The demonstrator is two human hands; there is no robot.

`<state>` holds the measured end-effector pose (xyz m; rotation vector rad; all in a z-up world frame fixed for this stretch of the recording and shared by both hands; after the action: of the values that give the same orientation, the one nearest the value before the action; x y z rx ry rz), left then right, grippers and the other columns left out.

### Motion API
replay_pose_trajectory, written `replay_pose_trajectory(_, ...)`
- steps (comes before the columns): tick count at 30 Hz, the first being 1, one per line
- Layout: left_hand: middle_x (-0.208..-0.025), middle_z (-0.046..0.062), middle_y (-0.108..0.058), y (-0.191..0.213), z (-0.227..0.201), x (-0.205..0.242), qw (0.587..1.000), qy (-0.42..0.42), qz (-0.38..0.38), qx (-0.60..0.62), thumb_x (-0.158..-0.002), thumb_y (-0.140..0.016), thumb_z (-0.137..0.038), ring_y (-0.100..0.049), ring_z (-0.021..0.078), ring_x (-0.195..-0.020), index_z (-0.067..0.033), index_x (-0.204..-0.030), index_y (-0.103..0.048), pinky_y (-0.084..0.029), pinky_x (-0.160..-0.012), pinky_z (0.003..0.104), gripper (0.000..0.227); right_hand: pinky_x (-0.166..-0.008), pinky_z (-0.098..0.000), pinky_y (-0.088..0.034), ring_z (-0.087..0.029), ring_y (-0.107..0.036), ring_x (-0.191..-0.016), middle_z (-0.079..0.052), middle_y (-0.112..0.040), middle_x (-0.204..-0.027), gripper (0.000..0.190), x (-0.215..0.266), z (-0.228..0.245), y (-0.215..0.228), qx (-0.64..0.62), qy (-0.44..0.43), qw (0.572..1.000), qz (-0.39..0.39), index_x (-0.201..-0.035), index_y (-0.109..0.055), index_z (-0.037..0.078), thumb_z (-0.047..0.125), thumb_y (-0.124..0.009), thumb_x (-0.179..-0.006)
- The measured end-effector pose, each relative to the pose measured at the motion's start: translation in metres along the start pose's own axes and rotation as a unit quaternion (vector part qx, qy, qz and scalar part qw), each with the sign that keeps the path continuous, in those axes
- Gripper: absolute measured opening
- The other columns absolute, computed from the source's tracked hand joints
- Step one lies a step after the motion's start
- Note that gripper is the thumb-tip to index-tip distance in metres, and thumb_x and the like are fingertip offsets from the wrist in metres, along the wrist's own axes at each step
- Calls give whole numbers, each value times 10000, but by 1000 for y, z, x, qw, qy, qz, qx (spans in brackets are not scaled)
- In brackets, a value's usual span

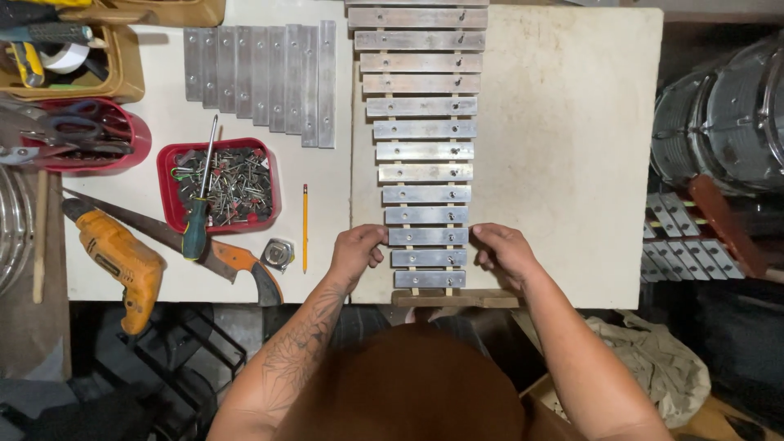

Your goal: The person arranges metal bars on a wooden board, aligning them in a row. They then use a pencil to mark positions on the board beneath the bars. The person continues to adjust the bars and make additional marks throughout the process.

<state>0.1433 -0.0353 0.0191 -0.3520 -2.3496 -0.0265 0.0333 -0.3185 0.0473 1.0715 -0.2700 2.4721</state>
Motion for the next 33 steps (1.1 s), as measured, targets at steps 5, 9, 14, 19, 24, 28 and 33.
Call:
replay_pose_trajectory(5,-863,180,-743,-1,-19,-8,1000,-16,-14,-20,-929,-699,-151,-633,131,-516,45,-1080,-743,-554,-433,221,252,-398,-260,-416,-204,-594,-500,-162,-588,-719,290,-16,5,-5,-25,13,999,-18,-1097,-699,-56,182,-747,-939)
replay_pose_trajectory(9,-862,187,-743,-3,-21,-16,999,-24,-8,-22,-917,-709,-142,-633,137,-519,58,-1080,-743,-552,-432,227,260,-391,-270,-422,-202,-603,-504,-182,-610,-742,273,-22,10,-12,-17,16,1000,-14,-1086,-701,-76,141,-750,-928)
replay_pose_trajectory(14,-806,177,-734,-1,-11,-26,999,-21,8,-23,-913,-723,-153,-641,143,-520,45,-1066,-756,-564,-447,238,252,-401,-267,-413,-209,-593,-502,-177,-597,-700,261,-31,4,-7,-16,15,1000,-5,-1074,-715,-80,121,-758,-913)
replay_pose_trajectory(19,-748,184,-717,0,-15,-25,999,-22,20,-23,-907,-755,-171,-636,153,-518,51,-1064,-760,-569,-458,257,271,-403,-262,-418,-203,-596,-505,-166,-597,-710,245,-29,10,-8,-13,10,1000,-1,-1065,-727,-75,107,-760,-904)
replay_pose_trajectory(24,-719,194,-709,2,-12,-26,999,-11,24,-20,-889,-781,-186,-648,177,-523,14,-1067,-776,-576,-480,277,267,-413,-256,-421,-218,-608,-507,-178,-602,-672,233,-30,9,-8,-13,9,1000,0,-1068,-734,-73,95,-753,-907)
replay_pose_trajectory(28,-630,185,-672,2,-13,-26,999,-9,27,-25,-892,-789,-199,-639,179,-497,3,-1064,-782,-575,-475,274,265,-412,-254,-421,-224,-612,-507,-180,-603,-665,234,-31,8,-7,-10,8,1000,2,-1073,-735,-71,98,-750,-912)
replay_pose_trajectory(33,-566,184,-628,1,-11,-27,999,-10,27,-26,-890,-798,-217,-614,180,-468,-13,-1058,-782,-561,-466,270,265,-419,-258,-421,-203,-606,-517,-169,-607,-678,255,-31,6,-5,-7,9,1000,7,-1088,-728,-80,106,-752,-916)
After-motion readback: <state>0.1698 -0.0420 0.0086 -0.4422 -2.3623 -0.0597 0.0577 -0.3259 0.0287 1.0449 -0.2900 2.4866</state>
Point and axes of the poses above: each hand's wrist, its own x-axis away from the middle knuckle, its own y-axis out of the back of the hand, z = x × y, the point moved 2 cm from there along -x, towards the middle knuckle
